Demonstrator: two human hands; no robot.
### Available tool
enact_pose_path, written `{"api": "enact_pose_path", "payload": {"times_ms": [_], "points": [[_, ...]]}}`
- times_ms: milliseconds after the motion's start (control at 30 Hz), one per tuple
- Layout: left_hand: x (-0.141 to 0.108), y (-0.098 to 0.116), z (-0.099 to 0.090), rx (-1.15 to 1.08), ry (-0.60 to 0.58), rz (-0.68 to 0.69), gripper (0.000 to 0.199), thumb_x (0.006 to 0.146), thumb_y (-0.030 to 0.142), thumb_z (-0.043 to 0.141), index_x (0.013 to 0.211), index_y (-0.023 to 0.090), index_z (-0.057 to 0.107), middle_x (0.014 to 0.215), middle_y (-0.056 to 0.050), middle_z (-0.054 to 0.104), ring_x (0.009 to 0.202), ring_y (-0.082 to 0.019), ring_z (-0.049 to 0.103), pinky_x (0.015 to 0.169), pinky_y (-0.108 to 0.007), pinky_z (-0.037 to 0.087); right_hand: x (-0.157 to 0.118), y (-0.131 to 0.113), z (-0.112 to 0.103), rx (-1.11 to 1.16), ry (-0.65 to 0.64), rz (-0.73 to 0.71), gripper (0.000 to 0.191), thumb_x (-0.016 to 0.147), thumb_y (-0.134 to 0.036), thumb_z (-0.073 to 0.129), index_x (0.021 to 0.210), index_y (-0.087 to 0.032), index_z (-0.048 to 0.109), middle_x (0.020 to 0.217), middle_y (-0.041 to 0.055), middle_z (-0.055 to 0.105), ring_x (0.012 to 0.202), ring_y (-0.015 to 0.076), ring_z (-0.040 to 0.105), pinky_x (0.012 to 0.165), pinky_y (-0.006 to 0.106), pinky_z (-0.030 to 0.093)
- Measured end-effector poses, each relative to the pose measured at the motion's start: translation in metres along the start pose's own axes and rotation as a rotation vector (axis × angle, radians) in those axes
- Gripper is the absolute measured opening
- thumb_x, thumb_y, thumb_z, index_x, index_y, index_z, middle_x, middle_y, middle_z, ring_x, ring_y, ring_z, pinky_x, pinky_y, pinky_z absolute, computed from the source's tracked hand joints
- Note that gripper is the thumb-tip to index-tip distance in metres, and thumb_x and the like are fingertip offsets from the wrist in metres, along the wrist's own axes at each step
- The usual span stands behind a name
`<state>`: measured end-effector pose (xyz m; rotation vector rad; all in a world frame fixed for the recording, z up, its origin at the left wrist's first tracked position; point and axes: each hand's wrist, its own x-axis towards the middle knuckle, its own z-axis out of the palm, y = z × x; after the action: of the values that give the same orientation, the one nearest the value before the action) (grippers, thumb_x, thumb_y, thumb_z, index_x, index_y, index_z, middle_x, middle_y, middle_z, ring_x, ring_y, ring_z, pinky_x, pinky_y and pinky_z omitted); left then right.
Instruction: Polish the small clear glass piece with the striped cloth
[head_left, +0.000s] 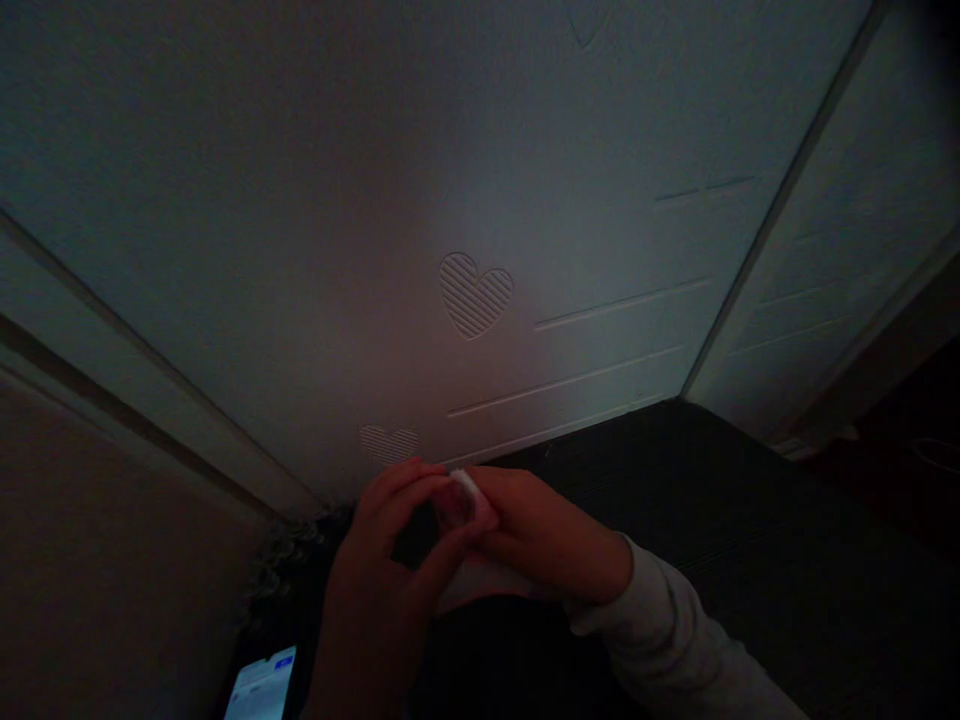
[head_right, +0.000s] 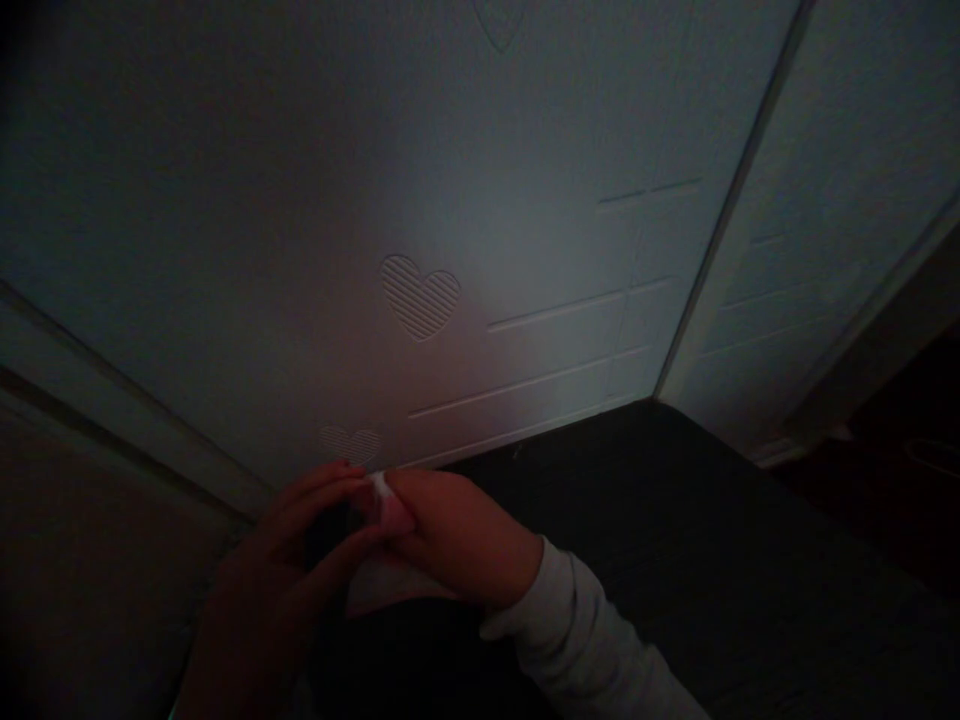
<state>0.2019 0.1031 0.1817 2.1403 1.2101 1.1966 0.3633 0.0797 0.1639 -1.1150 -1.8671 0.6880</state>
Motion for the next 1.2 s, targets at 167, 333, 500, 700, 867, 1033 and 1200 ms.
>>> {"api": "enact_pose_path", "payload": {"times_ms": [167, 333, 500, 700, 867, 1033, 1200], "points": [[-0.004, -0.005, 0.0, 0.07, -0.091, 0.21, 0.021, 0.08, 0.036, 0.07, 0.098, 0.026, 0.07, 0.112, -0.005, 0.07, 0.11, -0.023, 0.063, 0.096, -0.038, 0.052, 0.001, 0.004, 0.001, 0.071, -0.021, -0.019, 0.015, 0.085, -0.011, 0.057, 0.096, -0.016, 0.065, 0.093, 0.0045, 0.07, 0.081, 0.0174, 0.061, 0.075, 0.027, 0.044], [-0.005, -0.006, 0.001, 0.133, -0.136, 0.326, 0.023, 0.083, 0.032, 0.067, 0.106, 0.025, 0.067, 0.115, -0.006, 0.068, 0.11, -0.022, 0.063, 0.094, -0.037, 0.053, 0.001, 0.011, 0.001, 0.079, -0.062, -0.016, 0.006, 0.083, -0.012, 0.059, 0.083, -0.016, 0.063, 0.083, 0.0016, 0.068, 0.074, 0.0152, 0.061, 0.07, 0.024, 0.044], [-0.004, -0.004, 0.005, 0.148, -0.141, 0.36, 0.021, 0.084, 0.028, 0.065, 0.105, 0.024, 0.066, 0.113, -0.006, 0.068, 0.107, -0.022, 0.064, 0.092, -0.037, 0.055, 0.001, 0.014, 0.001, 0.007, -0.063, 0.01, 0.008, 0.085, -0.015, 0.057, 0.085, -0.017, 0.065, 0.082, 0.0019, 0.069, 0.072, 0.0154, 0.061, 0.068, 0.025, 0.043], [-0.004, -0.002, 0.007, 0.093, -0.132, 0.346, 0.026, 0.083, 0.024, 0.065, 0.109, 0.025, 0.064, 0.113, -0.006, 0.07, 0.11, -0.024, 0.062, 0.094, -0.039, 0.052, 0.003, 0.008, -0.001, -0.062, -0.039, 0.048, 0.01, 0.083, -0.013, 0.057, 0.081, -0.016, 0.066, 0.076, 0.0017, 0.069, 0.066, 0.015, 0.058, 0.063, 0.025, 0.042], [-0.004, 0.004, 0.008, 0.089, -0.134, 0.284, 0.018, 0.081, 0.025, 0.067, 0.099, 0.024, 0.066, 0.099, -0.004, 0.072, 0.096, -0.023, 0.066, 0.087, -0.036, 0.053, 0.004, 0.008, -0.002, -0.036, -0.023, 0.03, 0.011, 0.082, -0.012, 0.057, 0.078, -0.016, 0.066, 0.078, 0.0021, 0.069, 0.069, 0.0154, 0.06, 0.066, 0.025, 0.043], [-0.004, 0.012, 0.012, 0.038, -0.121, 0.189, 0.013, 0.081, 0.025, 0.066, 0.094, 0.023, 0.066, 0.091, -0.002, 0.07, 0.085, -0.019, 0.065, 0.08, -0.031, 0.053, 0.005, 0.008, -0.002, 0.014, -0.015, 0.031, 0.013, 0.084, -0.012, 0.055, 0.076, -0.016, 0.066, 0.078, 0.0022, 0.069, 0.072, 0.0156, 0.061, 0.07, 0.027, 0.045], [0.001, 0.007, 0.008, -0.05, -0.055, -0.001, 0.017, 0.08, 0.032, 0.067, 0.095, 0.023, 0.067, 0.091, -0.001, 0.07, 0.082, -0.019, 0.066, 0.075, -0.031, 0.054, 0.005, 0.008, -0.002, 0.089, 0.084, 0.062, 0.02, 0.083, -0.02, 0.062, 0.102, -0.013, 0.066, 0.097, 0.0076, 0.071, 0.086, 0.0198, 0.064, 0.078, 0.031, 0.048]]}}
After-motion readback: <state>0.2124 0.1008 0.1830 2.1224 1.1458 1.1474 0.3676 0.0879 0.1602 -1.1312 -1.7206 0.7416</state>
